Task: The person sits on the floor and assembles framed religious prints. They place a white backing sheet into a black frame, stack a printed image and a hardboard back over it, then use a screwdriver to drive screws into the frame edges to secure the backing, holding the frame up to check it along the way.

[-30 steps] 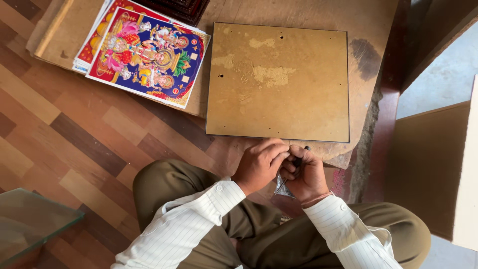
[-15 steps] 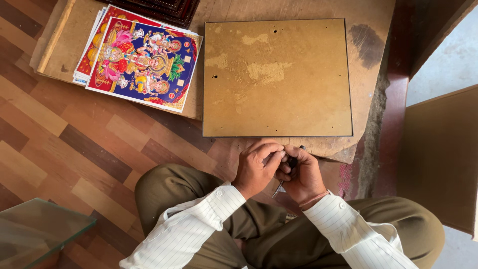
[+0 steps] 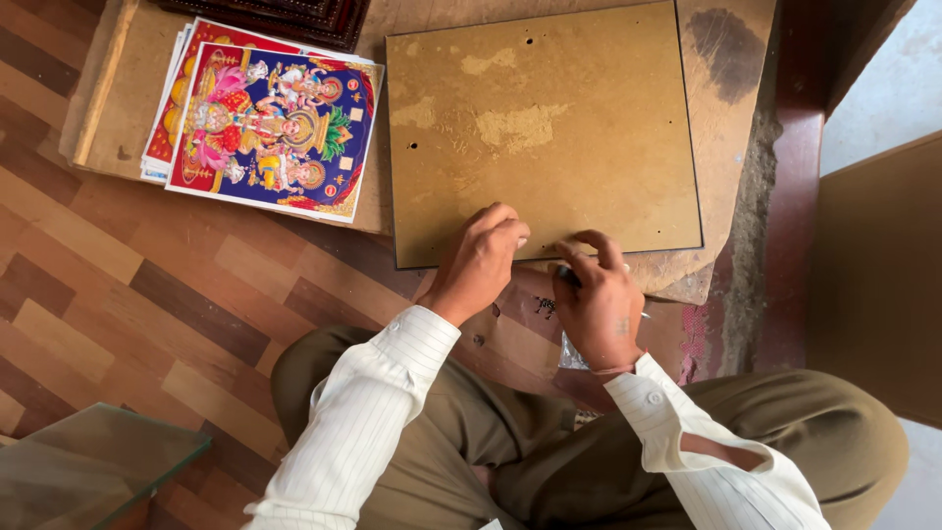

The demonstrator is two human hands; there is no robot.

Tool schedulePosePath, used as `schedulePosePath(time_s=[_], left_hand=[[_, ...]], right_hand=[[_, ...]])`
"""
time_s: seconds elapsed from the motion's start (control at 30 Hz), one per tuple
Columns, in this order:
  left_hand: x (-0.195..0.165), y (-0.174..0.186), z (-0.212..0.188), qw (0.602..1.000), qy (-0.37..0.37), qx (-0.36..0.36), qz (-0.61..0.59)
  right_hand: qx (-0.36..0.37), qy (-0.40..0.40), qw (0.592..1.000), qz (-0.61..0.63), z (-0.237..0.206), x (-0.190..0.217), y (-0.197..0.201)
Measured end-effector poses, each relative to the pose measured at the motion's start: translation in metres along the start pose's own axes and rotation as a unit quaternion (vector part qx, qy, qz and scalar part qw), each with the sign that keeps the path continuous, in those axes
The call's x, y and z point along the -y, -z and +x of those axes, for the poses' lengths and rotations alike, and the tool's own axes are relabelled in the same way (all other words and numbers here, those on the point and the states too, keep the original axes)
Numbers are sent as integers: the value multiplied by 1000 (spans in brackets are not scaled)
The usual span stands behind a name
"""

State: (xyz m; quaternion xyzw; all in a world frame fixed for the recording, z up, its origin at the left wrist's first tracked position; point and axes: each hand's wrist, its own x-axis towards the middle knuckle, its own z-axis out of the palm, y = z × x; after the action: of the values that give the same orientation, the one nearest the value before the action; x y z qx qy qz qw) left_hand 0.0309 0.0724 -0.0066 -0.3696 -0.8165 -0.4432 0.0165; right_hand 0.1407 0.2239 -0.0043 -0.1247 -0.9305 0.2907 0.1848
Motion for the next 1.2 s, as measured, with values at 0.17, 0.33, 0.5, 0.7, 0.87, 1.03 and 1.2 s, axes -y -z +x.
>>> schedulePosePath(time_s=[0.17, 0.33, 0.5, 0.7, 0.87, 1.03, 1.2], left_hand=[[1, -3, -1, 1000, -1, 17, 18], [0, -4, 0, 998, 8, 25, 55], [0, -7, -2, 991, -24, 8, 129], [-1, -13, -9, 976, -67, 25, 206], [3, -10, -7, 999, 2, -20, 49], [11, -9, -3, 996, 78, -11, -32], [16, -12, 0, 986, 141, -13, -83]], right_hand=[[2, 17, 1000, -8, 2, 1, -3], [9, 13, 1000, -4, 1, -2, -4], [18, 3, 1000, -2, 1, -2, -4], [11, 10, 1000, 0, 1, 0, -3], [9, 20, 1000, 4, 2, 0, -3], [18, 9, 1000, 10, 1, -2, -4], [14, 15, 1000, 13, 2, -1, -4]])
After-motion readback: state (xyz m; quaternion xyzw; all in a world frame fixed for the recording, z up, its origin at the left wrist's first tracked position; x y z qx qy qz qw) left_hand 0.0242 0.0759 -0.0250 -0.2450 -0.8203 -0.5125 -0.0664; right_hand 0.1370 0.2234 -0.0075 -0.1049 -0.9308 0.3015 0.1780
